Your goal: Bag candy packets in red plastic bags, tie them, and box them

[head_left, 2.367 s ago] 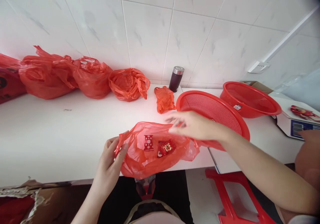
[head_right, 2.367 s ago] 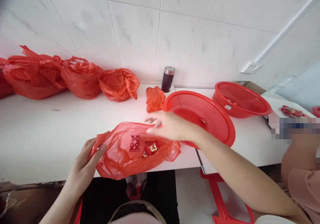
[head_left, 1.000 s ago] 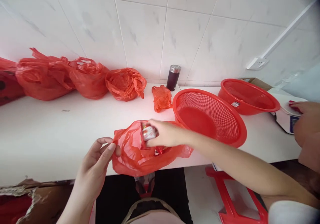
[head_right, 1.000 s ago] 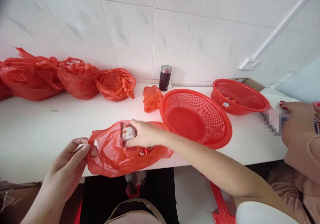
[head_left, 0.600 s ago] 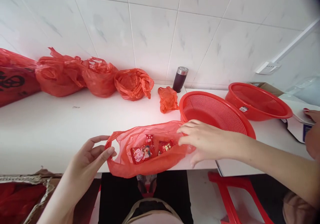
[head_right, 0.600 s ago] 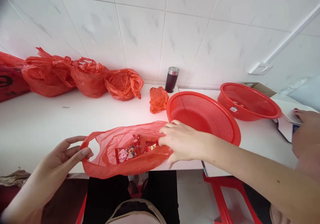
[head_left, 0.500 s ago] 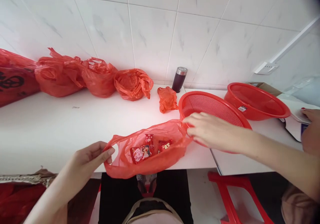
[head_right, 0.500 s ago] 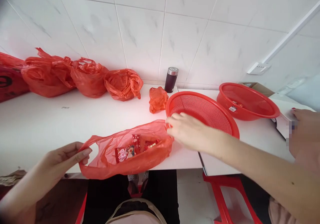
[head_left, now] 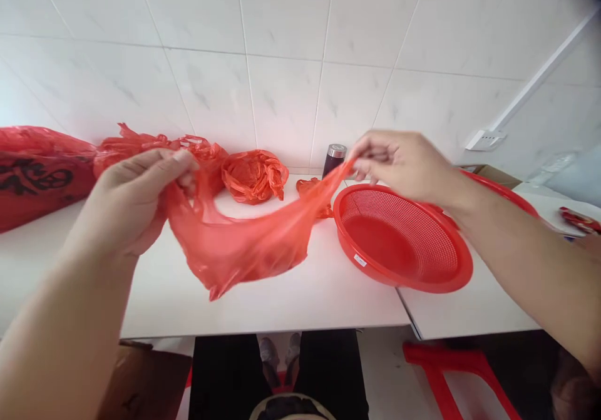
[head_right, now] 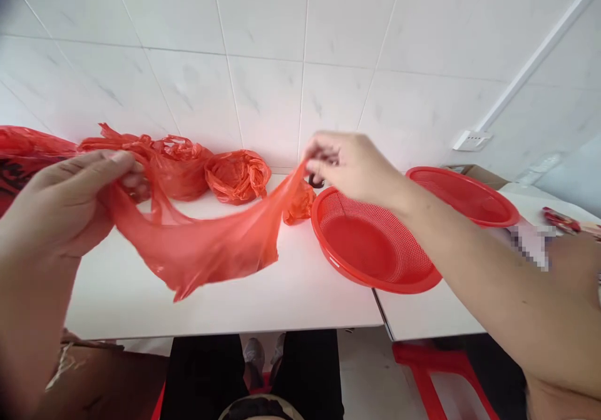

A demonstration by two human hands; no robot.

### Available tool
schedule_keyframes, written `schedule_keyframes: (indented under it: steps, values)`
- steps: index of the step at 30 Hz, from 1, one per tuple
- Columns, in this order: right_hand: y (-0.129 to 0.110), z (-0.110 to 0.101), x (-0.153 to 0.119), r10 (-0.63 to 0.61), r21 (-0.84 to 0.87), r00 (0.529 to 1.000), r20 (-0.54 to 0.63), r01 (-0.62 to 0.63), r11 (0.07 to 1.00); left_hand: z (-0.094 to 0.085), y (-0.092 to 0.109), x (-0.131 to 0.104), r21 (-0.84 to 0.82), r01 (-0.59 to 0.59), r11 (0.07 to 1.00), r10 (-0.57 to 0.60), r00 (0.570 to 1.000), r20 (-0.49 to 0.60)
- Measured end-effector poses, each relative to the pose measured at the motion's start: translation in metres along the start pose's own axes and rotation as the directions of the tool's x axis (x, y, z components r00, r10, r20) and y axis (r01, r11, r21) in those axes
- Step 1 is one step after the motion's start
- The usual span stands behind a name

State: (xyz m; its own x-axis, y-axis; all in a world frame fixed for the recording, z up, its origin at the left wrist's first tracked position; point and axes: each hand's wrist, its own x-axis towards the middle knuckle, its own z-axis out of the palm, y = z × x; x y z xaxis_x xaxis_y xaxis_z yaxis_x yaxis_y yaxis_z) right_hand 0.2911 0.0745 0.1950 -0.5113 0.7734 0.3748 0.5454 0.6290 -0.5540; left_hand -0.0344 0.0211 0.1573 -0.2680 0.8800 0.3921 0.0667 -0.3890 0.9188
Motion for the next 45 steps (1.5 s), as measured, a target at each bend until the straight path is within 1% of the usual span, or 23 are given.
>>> schedule_keyframes:
  steps: [2,7,9,12,14,15,17,19,20,21,22,24,26,28,29,32,34,37,39,40,43,44,45]
  values:
    - [0.000,-0.007,0.006,0.009,0.040,0.999,-0.054,-0.007,0.999,-0.009,0.002,0.007,0.064,0.055,0.996,-0.058,0.997,0.047]
    - [-0.008,-0.016,0.022,-0.021,0.016,0.996,-0.081,0.022,1.000,-0.015,0.009,0.017,-0.063,0.057,0.996,-0.052,0.996,0.075]
    - [-0.010,-0.013,0.030,-0.046,0.004,0.996,-0.076,0.047,0.999,-0.010,0.010,0.019,-0.071,0.060,0.996,-0.048,0.985,0.165]
    - [-0.015,-0.003,0.044,-0.092,-0.017,0.995,-0.044,0.092,0.996,0.004,0.009,0.021,-0.121,0.125,0.985,-0.077,0.938,0.338]
    - [-0.022,0.006,0.054,-0.149,0.002,0.988,-0.038,0.150,0.989,0.016,0.009,0.023,-0.131,0.214,0.968,-0.138,0.889,0.436]
    - [-0.027,0.013,0.059,-0.185,0.018,0.982,-0.032,0.185,0.983,0.023,0.010,0.025,-0.114,0.269,0.956,-0.181,0.853,0.489]
    - [-0.040,0.027,0.069,-0.258,0.056,0.966,-0.012,0.259,0.964,0.035,0.010,0.029,-0.021,0.366,0.931,-0.278,0.744,0.608]
    - [-0.052,0.042,0.077,-0.322,0.103,0.947,-0.002,0.320,0.942,0.044,0.010,0.033,0.131,0.394,0.910,-0.372,0.633,0.679]
    - [-0.057,0.049,0.080,-0.340,0.136,0.940,-0.010,0.338,0.931,0.046,0.010,0.035,0.199,0.386,0.901,-0.411,0.606,0.682]
    - [-0.060,0.056,0.082,-0.345,0.175,0.938,-0.028,0.344,0.922,0.047,0.009,0.036,0.249,0.376,0.892,-0.440,0.600,0.668]
    - [-0.061,0.063,0.082,-0.334,0.218,0.941,-0.049,0.336,0.916,0.047,0.008,0.037,0.276,0.374,0.885,-0.460,0.613,0.642]
    - [-0.056,0.074,0.080,-0.273,0.301,0.960,-0.062,0.279,0.912,0.044,0.007,0.038,0.268,0.401,0.876,-0.480,0.669,0.567]
    - [-0.045,0.084,0.075,-0.196,0.367,0.981,0.010,0.178,0.913,0.037,0.005,0.036,0.225,0.436,0.872,-0.487,0.712,0.507]
    - [-0.034,0.090,0.070,-0.133,0.426,0.986,0.099,0.079,0.901,0.031,0.002,0.033,0.198,0.438,0.877,-0.475,0.728,0.493]
    - [-0.031,0.092,0.067,-0.116,0.454,0.988,0.105,0.056,0.889,0.028,0.001,0.032,0.191,0.425,0.885,-0.461,0.735,0.497]
    - [-0.029,0.093,0.058,-0.108,0.502,0.994,-0.021,0.104,0.859,0.022,-0.003,0.029,0.189,0.378,0.906,-0.420,0.753,0.506]
    - [-0.032,0.093,0.056,-0.120,0.455,0.988,-0.096,0.151,0.877,0.020,-0.005,0.029,0.201,0.360,0.911,-0.410,0.739,0.535]
    - [-0.033,0.097,0.059,-0.106,0.348,0.994,-0.038,0.113,0.931,0.021,-0.006,0.030,0.225,0.331,0.916,-0.399,0.705,0.586]
    - [-0.031,0.102,0.064,-0.113,0.308,0.993,0.020,0.102,0.946,0.022,-0.007,0.032,0.231,0.321,0.918,-0.395,0.710,0.582]
    - [-0.031,0.103,0.065,-0.128,0.300,0.992,0.009,0.119,0.946,0.022,-0.009,0.033,0.224,0.321,0.920,-0.391,0.717,0.577]
    - [-0.036,0.100,0.061,-0.145,0.338,0.968,-0.205,0.209,0.918,0.021,-0.014,0.038,0.113,0.343,0.932,-0.343,0.740,0.579]
    - [-0.039,0.097,0.057,-0.149,0.364,0.954,-0.260,0.240,0.900,0.020,-0.014,0.039,0.053,0.356,0.933,-0.319,0.749,0.581]
    - [-0.043,0.094,0.053,-0.169,0.391,0.948,-0.268,0.268,0.880,0.019,-0.014,0.040,0.002,0.365,0.931,-0.298,0.756,0.582]
